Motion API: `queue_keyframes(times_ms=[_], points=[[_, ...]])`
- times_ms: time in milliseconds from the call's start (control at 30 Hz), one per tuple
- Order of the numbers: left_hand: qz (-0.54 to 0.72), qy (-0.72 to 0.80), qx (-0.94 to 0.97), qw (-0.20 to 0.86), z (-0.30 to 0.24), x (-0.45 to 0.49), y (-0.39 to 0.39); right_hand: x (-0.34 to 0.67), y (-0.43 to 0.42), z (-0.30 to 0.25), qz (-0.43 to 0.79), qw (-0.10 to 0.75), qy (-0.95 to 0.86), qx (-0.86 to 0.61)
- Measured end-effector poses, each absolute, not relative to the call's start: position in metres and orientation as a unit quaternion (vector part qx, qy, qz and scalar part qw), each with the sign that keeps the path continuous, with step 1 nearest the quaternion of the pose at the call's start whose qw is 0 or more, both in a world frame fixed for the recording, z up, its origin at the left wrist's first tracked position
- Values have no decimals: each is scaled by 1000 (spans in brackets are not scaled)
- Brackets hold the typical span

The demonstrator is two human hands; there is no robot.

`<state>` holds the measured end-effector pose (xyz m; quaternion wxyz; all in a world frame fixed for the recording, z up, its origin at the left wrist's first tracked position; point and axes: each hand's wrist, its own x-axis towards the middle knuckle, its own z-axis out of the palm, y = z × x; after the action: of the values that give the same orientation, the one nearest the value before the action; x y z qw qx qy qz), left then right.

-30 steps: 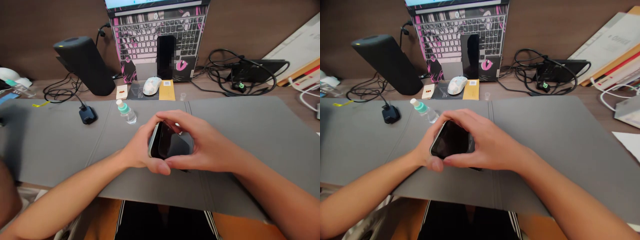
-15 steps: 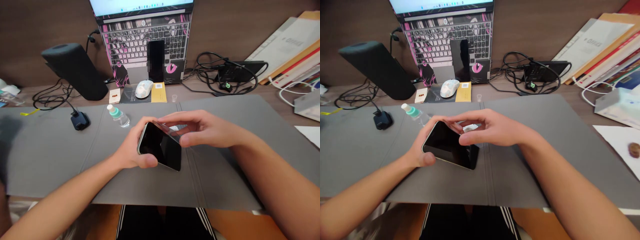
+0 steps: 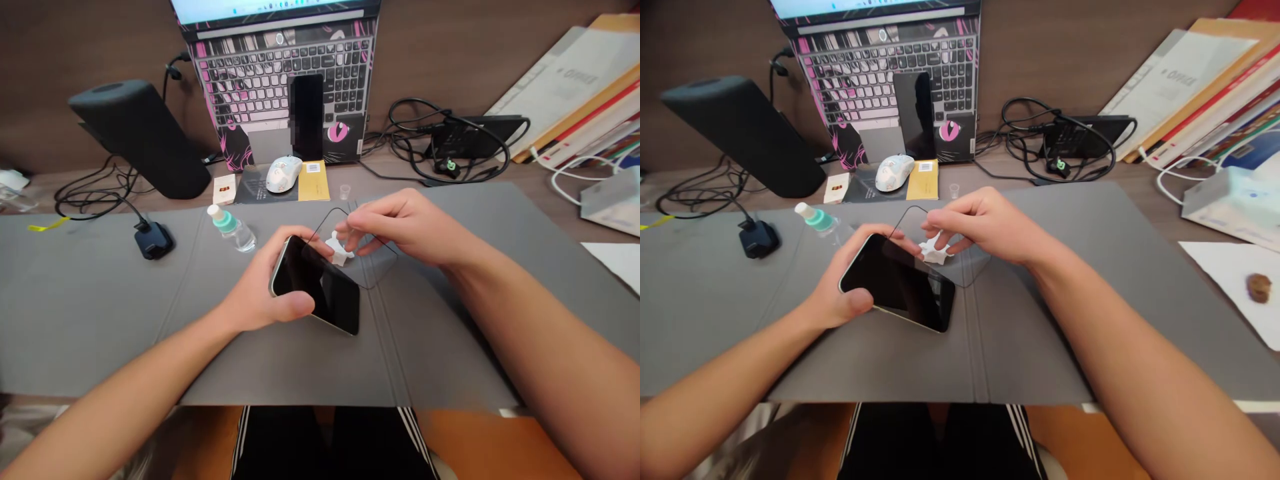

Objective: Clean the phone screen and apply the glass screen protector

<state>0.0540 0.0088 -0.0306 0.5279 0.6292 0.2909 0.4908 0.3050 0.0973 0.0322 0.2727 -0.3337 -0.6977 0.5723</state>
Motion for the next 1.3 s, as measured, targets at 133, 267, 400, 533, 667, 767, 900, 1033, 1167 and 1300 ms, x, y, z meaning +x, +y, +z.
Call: queue_keyframes(times_ms=[133, 267, 400, 533, 667, 767, 900, 1033, 1167, 1300], points=[[487, 297, 629, 528, -32, 53, 10, 304, 98, 31, 582, 289, -672, -355], [477, 297, 638, 526, -35, 53, 14, 305, 100, 31, 581, 309, -658, -368], [433, 323, 659, 524, -32, 45, 21, 311, 106, 34, 556, 358, -639, -393], [343, 393, 689, 502, -14, 21, 15, 325, 116, 37, 488, 376, -633, -469], [255, 509, 722, 394, -6, 3, -13, 337, 126, 32, 455, 313, -659, -512], [171, 580, 743, 286, -14, 4, -39, 341, 131, 28, 408, 242, -695, -540], [149, 596, 749, 248, -30, 11, -64, 340, 124, 32, 258, 205, -756, -566], [198, 606, 741, 209, -40, 9, -77, 326, 100, 37, 151, 217, -828, -495], [197, 615, 740, 187, -44, 6, -80, 304, 78, 22, 146, 167, -905, -363], [186, 630, 733, 179, -46, 8, -81, 288, 70, -4, 89, 141, -936, -310]])
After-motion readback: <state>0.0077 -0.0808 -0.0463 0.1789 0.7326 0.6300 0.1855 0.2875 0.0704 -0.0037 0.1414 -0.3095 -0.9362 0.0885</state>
